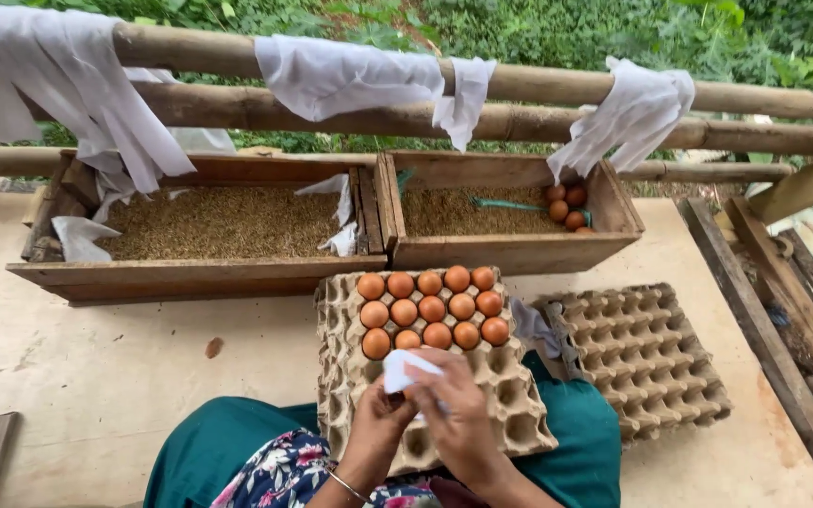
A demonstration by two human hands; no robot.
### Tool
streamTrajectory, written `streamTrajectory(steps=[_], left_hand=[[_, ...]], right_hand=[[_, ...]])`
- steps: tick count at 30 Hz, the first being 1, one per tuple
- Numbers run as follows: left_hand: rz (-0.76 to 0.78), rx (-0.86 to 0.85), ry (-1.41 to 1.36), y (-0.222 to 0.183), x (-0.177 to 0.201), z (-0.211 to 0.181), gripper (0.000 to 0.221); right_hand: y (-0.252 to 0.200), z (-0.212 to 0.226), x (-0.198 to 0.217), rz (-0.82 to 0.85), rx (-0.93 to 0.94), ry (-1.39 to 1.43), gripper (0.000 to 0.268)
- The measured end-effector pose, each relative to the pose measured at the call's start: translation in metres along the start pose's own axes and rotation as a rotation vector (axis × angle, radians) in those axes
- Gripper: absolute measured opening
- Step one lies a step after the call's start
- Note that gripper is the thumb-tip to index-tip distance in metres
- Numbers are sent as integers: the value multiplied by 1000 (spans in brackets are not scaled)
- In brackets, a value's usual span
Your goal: The person is cleaning and sorting eggs by picking them from a wooden crate, wiping them with a cloth, and placing them into a cardboard egg tray.
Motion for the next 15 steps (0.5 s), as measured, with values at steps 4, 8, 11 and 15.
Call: streamTrajectory(steps=[4, 8, 11, 15], left_hand=[[-5, -3, 234, -12, 2, 15, 23], [-54, -744, 888, -45, -45, -57, 42], [-41, -934, 984, -50, -58, -68, 47], [-129, -1014, 1171, -35, -58, -76, 43]], right_hand=[[6, -6, -4, 80, 76, -159, 18], [-19, -92, -18, 15, -762, 834, 27], [-45, -120, -36, -117, -1089, 1317, 31], [-66, -131, -37, -147, -1268, 1305, 30]])
Point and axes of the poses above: each hand's wrist, its own y-axis towards the middle knuckle, its own x-axis out of the back of the hand, z = x × y, the point moved 7 cm from there along y, towards the middle knuckle, and after that the axes turned 2 degrees about -y, right-handed, at the moved point
